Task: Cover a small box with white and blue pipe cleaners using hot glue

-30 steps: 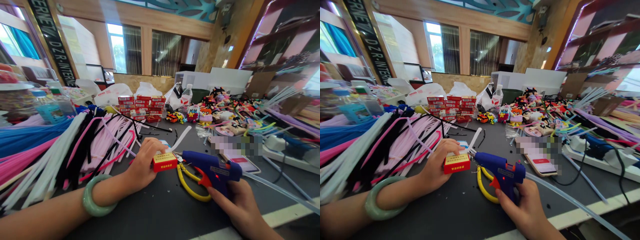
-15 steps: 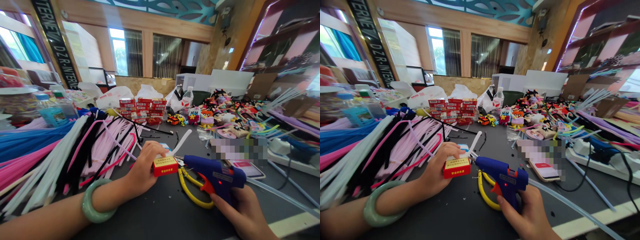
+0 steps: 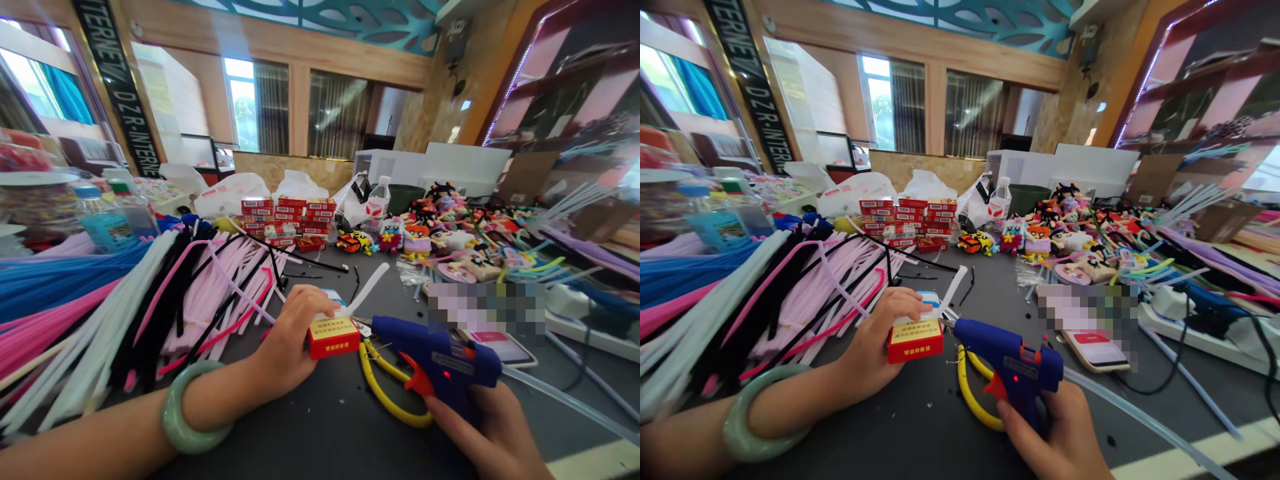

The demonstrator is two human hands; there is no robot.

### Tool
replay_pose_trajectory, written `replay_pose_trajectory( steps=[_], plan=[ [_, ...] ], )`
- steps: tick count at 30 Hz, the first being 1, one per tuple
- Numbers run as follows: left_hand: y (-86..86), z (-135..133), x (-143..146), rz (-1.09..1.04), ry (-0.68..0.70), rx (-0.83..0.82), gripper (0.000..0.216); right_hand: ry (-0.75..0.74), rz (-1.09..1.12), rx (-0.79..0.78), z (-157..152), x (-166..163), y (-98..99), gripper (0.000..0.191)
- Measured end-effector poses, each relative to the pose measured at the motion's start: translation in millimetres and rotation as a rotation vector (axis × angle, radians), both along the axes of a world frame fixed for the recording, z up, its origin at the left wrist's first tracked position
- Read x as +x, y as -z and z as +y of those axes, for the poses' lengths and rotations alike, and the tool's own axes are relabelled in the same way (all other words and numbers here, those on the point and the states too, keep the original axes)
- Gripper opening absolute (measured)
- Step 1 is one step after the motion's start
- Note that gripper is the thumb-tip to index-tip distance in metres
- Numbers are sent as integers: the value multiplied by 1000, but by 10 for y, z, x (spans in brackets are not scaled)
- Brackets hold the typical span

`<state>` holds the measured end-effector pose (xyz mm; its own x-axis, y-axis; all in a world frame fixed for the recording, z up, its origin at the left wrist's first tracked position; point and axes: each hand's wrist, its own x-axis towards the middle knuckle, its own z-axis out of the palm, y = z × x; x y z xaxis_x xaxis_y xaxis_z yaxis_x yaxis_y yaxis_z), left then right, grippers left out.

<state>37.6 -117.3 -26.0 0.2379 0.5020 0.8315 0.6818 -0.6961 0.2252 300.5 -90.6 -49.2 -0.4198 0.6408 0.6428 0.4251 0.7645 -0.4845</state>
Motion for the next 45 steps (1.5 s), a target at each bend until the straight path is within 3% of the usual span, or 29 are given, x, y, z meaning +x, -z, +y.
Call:
replay_pose_trajectory(
  steps=[10, 25, 37, 45],
  plan=[
    [26, 19, 1, -31, 16, -6, 38, 71, -22, -29, -2, 66, 99, 28],
    [18, 24, -3, -33, 40, 9, 40, -23, -20, -62, 0, 32, 28, 22],
    [36, 15, 0, -33, 43, -6, 40, 66, 87, -191, -3, 108, 169, 29],
    [36, 19, 2, -50, 108, 22, 39, 85, 138, -173, -3, 88, 147, 27]
  ],
)
